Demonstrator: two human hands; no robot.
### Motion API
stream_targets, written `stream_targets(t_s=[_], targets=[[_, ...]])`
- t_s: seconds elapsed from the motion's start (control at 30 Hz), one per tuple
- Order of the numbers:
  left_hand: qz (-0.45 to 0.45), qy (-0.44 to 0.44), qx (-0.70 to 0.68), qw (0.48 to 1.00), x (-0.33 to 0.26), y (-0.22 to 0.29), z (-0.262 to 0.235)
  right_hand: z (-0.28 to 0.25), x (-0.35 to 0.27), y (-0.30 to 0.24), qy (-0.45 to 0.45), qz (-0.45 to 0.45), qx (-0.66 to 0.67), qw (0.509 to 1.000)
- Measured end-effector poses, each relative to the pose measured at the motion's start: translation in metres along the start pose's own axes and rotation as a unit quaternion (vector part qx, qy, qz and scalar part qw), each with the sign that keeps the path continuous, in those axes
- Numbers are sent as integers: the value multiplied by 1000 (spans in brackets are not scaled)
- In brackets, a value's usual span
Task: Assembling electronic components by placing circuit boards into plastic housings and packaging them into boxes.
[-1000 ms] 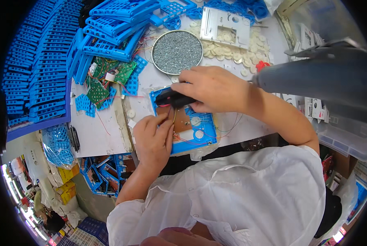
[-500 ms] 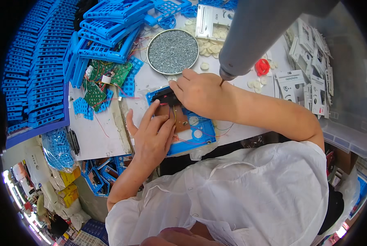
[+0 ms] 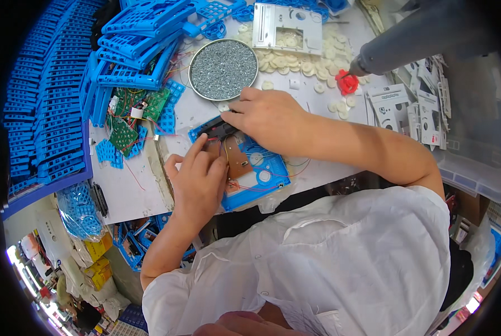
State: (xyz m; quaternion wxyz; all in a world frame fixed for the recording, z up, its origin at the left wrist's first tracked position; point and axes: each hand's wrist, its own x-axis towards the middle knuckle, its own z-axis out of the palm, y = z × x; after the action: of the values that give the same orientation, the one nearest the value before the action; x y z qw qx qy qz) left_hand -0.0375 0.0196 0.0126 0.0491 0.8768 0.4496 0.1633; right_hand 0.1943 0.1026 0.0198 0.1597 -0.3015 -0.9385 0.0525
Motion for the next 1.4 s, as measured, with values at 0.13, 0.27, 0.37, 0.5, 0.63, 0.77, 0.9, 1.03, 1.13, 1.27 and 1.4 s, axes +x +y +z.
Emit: stream_targets(t_s=[0.13, 0.27, 0.37, 0.5, 0.63, 0.77, 0.9, 1.03, 1.13, 1.27, 1.4], targets=[[-12, -32, -87, 996, 7, -5, -18, 2, -1, -19, 31, 24, -108, 993], [-14, -6, -210, 978, 30, -29, -48, -59, -4, -32, 101, -8, 37, 994], [-62, 100, -256, 959, 76, -63, -22, -129, -54, -3, 299, -78, 2, 951], [-16, 20, -109, 994, 139, -92, 26, -104, -53, 38, 542, 135, 223, 799], [46, -12, 5, 999, 156, -93, 44, -111, -36, 45, 349, 119, 497, 786], [42, 84, 62, 994, 163, -90, 57, -95, -12, 37, 311, 216, 464, 801], [23, 13, 58, 998, 162, -93, 60, -76, 17, 35, 312, 149, 475, 810], [-36, -44, -170, 984, 155, -80, 20, -69, 28, 21, 293, 127, 526, 788], [24, 22, -193, 981, 123, -53, -7, -67, 26, 5, 280, 128, 594, 744], [57, 84, -153, 983, 82, -22, -14, -63, 20, -14, 260, 46, 638, 724], [40, 72, -211, 974, 63, -16, -10, -61, 20, -24, 235, 5, 644, 728]])
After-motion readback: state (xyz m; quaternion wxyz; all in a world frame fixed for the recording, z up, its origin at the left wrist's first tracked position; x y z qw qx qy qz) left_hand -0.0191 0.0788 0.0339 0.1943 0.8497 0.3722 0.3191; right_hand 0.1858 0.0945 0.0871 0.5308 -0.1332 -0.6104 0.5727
